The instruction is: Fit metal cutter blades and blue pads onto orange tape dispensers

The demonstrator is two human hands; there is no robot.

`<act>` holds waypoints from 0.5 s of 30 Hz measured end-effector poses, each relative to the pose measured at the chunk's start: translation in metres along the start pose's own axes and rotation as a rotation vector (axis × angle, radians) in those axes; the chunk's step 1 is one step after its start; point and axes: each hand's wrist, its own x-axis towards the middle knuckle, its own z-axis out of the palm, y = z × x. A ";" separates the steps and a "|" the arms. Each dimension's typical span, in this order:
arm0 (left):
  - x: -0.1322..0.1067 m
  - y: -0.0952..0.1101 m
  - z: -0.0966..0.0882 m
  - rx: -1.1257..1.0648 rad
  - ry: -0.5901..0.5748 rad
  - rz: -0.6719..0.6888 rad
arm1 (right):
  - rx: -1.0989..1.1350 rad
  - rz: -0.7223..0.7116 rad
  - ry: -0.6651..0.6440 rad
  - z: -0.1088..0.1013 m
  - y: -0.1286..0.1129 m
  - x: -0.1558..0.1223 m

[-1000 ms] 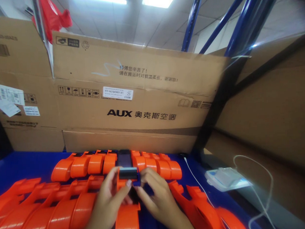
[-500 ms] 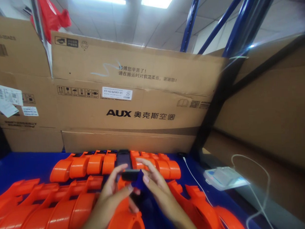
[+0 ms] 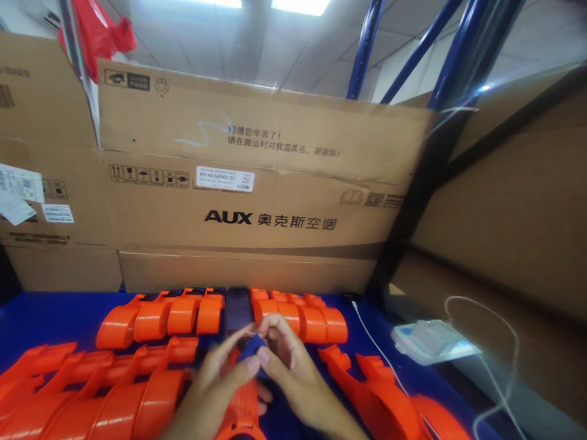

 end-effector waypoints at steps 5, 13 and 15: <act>0.004 -0.004 -0.006 -0.006 0.035 0.047 | -0.066 -0.015 -0.034 -0.001 0.000 -0.001; 0.014 0.003 -0.018 -0.292 -0.034 0.058 | -0.838 -0.025 -0.118 -0.021 -0.030 -0.008; 0.013 0.005 -0.021 -0.396 -0.072 0.021 | -0.977 -0.016 -0.226 -0.023 -0.029 -0.009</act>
